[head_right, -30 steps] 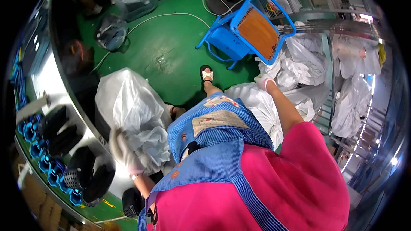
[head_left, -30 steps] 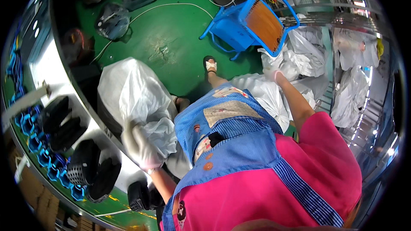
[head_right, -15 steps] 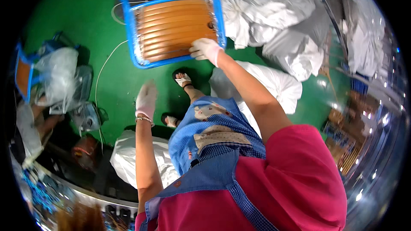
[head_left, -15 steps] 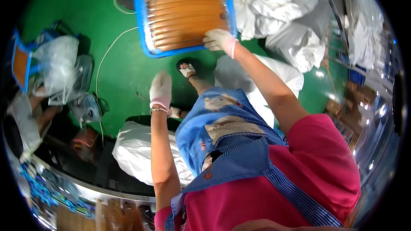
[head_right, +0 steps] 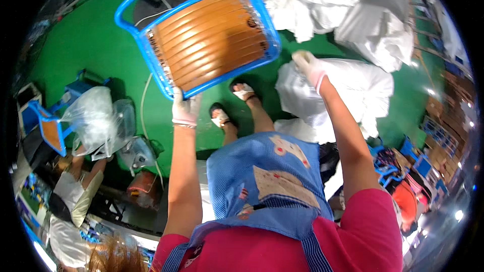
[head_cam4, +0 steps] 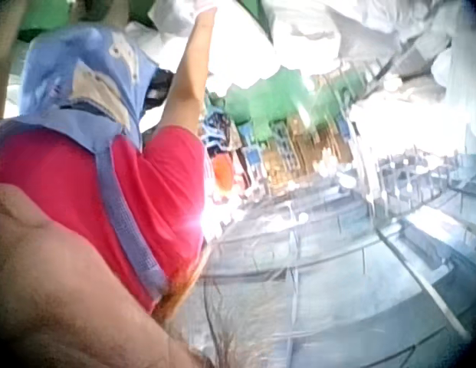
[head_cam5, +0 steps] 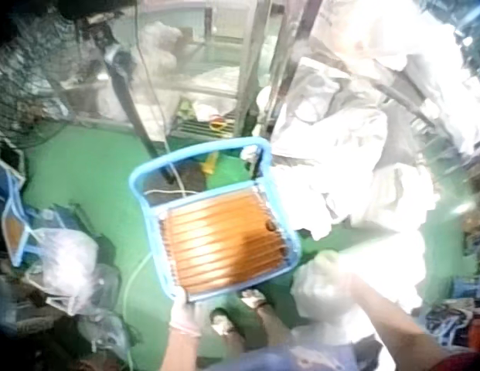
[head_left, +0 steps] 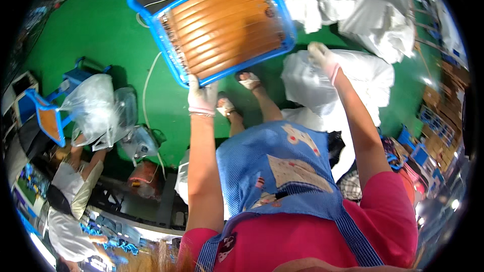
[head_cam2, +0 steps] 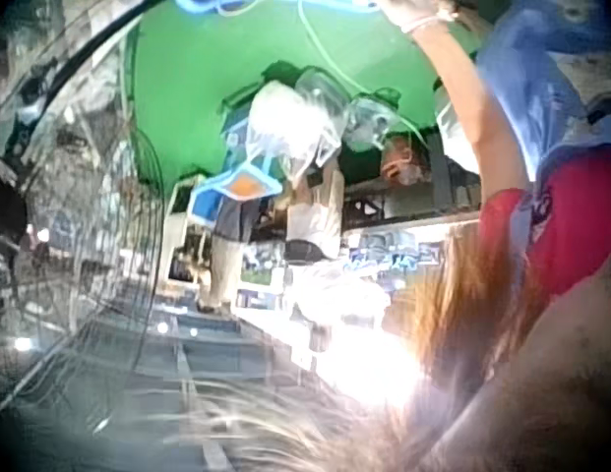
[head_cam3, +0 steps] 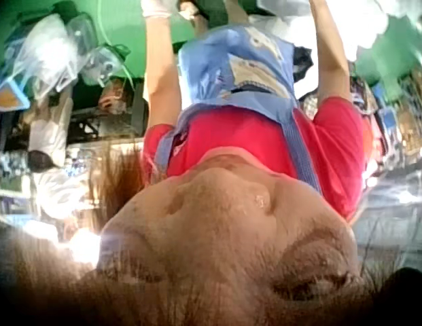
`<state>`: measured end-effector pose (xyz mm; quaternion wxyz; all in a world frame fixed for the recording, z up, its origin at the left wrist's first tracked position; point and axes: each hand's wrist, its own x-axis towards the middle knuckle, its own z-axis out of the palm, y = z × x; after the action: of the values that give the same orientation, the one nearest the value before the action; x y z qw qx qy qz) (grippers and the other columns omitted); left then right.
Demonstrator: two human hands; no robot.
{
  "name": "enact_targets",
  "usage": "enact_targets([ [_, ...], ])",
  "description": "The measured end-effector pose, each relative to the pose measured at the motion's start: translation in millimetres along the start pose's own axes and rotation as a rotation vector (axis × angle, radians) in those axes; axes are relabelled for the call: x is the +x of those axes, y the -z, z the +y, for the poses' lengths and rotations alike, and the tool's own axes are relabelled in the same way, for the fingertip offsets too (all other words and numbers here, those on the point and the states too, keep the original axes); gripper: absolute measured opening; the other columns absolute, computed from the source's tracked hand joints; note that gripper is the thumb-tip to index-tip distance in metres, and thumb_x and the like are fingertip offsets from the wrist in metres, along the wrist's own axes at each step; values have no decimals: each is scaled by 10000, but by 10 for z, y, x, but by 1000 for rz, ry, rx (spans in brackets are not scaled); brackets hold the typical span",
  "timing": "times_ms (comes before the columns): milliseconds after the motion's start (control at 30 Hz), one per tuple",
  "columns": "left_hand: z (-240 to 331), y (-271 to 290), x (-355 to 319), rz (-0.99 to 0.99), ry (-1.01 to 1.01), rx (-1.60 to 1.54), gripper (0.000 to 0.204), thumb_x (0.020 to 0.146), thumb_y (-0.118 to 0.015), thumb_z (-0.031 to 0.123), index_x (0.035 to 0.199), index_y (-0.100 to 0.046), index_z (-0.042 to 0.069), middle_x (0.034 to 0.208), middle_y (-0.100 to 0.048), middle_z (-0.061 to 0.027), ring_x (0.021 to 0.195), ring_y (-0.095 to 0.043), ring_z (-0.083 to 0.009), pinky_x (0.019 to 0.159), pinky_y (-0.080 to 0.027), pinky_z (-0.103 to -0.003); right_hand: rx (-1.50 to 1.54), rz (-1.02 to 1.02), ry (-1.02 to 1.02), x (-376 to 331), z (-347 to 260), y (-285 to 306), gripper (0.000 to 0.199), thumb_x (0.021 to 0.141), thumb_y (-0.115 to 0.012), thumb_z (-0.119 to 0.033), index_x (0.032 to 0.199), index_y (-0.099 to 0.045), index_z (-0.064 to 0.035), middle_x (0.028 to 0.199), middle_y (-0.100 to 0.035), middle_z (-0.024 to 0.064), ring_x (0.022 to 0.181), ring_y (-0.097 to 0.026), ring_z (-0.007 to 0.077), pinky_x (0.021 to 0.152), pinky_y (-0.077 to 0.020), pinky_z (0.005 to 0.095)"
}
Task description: The person moves various shoe components from a station to a large bag and then sorts footwear items onto a conveyor belt while wearing gloves.
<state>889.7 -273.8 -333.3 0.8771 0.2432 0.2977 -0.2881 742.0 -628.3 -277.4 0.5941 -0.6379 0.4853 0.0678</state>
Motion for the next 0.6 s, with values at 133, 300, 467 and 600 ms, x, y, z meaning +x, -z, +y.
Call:
enact_targets([
  [133,-15,64,14,80,-5,48,532,850,-631,356,1277,-465,86,1290,-511,-100,1203,-471,-303,1040,-349,-540,-32,71,145,385,-364,-811,476,809,-656,-449,994,-561,-21,748,-505,-4,645,-470,86,590,-405,256],
  [300,224,175,-97,28,22,102,574,798,-696,348,1274,-480,109,1304,-509,-65,1216,-461,-293,1056,-334,-522,16,166,49,297,-226,-1080,562,780,-666,-478,1003,-539,22,791,-567,86,686,-533,166,640,-442,306],
  [467,699,507,-469,166,48,126,587,744,-752,328,1237,-519,110,1282,-536,-40,1210,-470,-274,1045,-344,-502,-100,87,-14,-151,-149,-1501,652,770,-648,-505,1079,-512,53,981,-622,226,908,-611,295,805,-453,375],
  [600,1354,698,-582,275,13,207,641,708,-782,318,1242,-513,87,1274,-537,-57,1189,-476,-279,1024,-355,-501,-85,21,69,-349,-312,-2096,602,776,-647,-492,1045,-525,33,972,-616,268,946,-596,395,809,-450,405],
])
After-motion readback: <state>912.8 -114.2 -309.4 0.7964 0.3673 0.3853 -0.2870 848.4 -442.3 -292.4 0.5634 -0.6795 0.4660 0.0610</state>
